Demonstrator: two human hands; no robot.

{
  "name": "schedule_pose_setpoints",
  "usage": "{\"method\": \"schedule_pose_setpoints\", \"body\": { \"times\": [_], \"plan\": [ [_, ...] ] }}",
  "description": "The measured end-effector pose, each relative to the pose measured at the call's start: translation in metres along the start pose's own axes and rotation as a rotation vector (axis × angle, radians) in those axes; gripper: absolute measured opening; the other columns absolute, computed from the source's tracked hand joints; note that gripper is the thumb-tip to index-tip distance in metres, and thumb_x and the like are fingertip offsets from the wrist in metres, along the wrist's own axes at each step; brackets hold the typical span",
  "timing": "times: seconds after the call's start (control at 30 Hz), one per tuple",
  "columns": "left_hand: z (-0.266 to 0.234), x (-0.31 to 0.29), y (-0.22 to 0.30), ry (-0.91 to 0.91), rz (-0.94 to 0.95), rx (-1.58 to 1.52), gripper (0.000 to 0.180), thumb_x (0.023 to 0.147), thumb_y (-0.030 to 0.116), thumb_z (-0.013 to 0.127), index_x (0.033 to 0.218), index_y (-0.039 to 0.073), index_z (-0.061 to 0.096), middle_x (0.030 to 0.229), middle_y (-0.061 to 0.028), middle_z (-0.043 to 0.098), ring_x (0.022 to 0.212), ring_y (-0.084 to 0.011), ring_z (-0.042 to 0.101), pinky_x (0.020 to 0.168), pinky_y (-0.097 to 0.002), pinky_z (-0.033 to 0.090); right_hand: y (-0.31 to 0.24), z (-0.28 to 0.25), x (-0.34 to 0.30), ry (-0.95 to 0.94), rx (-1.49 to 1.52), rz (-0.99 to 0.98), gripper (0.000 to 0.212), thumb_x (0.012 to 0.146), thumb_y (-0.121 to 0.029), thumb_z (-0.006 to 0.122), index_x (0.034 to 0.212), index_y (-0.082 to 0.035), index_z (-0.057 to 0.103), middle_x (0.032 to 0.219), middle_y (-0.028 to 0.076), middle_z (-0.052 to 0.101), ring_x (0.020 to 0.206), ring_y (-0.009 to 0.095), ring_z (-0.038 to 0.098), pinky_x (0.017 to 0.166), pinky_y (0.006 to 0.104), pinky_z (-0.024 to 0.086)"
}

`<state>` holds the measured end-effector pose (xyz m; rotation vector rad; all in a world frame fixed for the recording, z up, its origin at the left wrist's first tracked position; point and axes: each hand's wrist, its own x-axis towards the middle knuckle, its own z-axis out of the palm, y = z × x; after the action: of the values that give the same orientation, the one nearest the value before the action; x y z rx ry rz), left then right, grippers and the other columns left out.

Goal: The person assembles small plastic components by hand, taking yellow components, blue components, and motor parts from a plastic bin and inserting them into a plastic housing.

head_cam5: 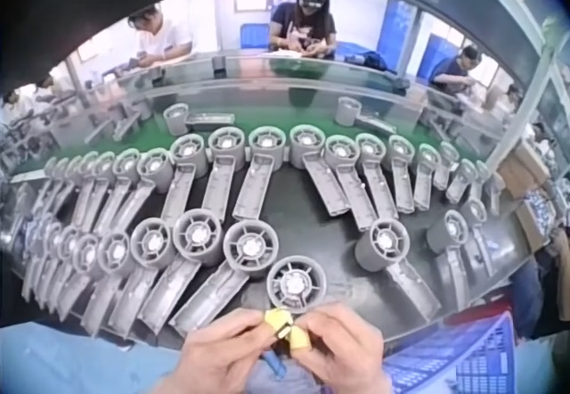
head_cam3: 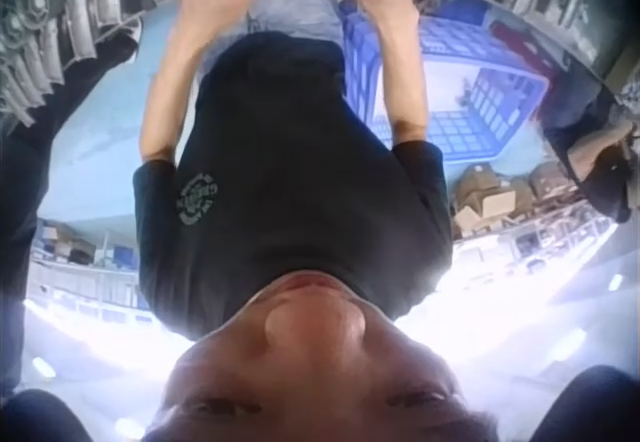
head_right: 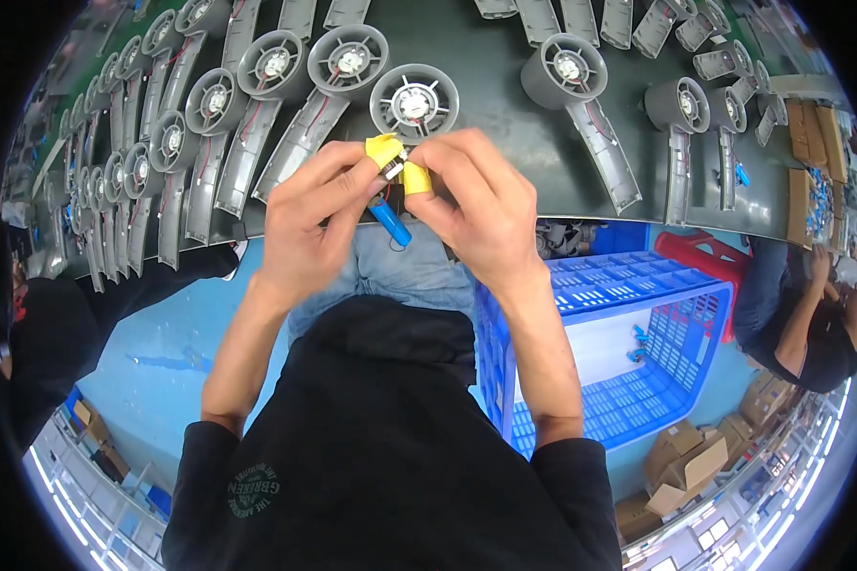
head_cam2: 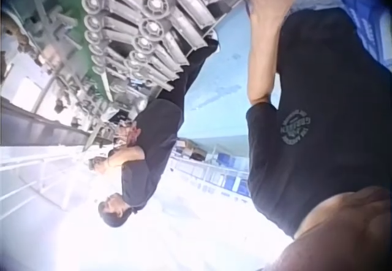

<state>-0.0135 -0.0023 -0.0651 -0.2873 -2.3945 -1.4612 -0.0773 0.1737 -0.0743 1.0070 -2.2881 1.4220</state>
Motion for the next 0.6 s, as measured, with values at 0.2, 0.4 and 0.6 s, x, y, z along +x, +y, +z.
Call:
{"method": "schedule_pose_setpoints", "body": {
  "times": [0.2,0.4,0.6],
  "plan": [
    [-0.0048,0.0035,-0.0051,-0.031,0.025,-0.019,0.021,0.085,-0.008,0.066,0.106,-0.005,0.067,0.099,-0.0131,0.065,0.078,-0.0214,0.063,0.068,-0.0277,0.05,0.0,-0.0006,0.0021,-0.019,-0.053,-0.06,0.025,0.069,0.009,0.072,0.092,0.003,0.066,0.089,0.01,0.066,0.069,0.015,0.062,0.061,0.0253,0.051],
    [-0.0095,0.0025,-0.005,-0.101,0.005,-0.1,0.023,0.084,-0.011,0.062,0.106,-0.005,0.067,0.097,-0.0128,0.063,0.077,-0.0241,0.063,0.066,-0.0304,0.05,0.0002,-0.0036,0.0023,-0.039,-0.043,-0.071,0.025,0.069,0.008,0.074,0.092,0.003,0.066,0.089,0.01,0.066,0.069,0.015,0.062,0.061,0.0251,0.051],
    [-0.0068,0.0055,-0.0077,-0.05,-0.004,-0.111,0.021,0.086,-0.009,0.063,0.106,-0.005,0.067,0.098,-0.013,0.065,0.078,-0.0226,0.064,0.067,-0.0295,0.051,-0.0037,-0.0057,0.004,-0.069,-0.067,-0.024,0.028,0.069,0.01,0.074,0.095,0.001,0.067,0.091,0.008,0.066,0.071,0.014,0.063,0.063,0.0248,0.052]
  ]
}}
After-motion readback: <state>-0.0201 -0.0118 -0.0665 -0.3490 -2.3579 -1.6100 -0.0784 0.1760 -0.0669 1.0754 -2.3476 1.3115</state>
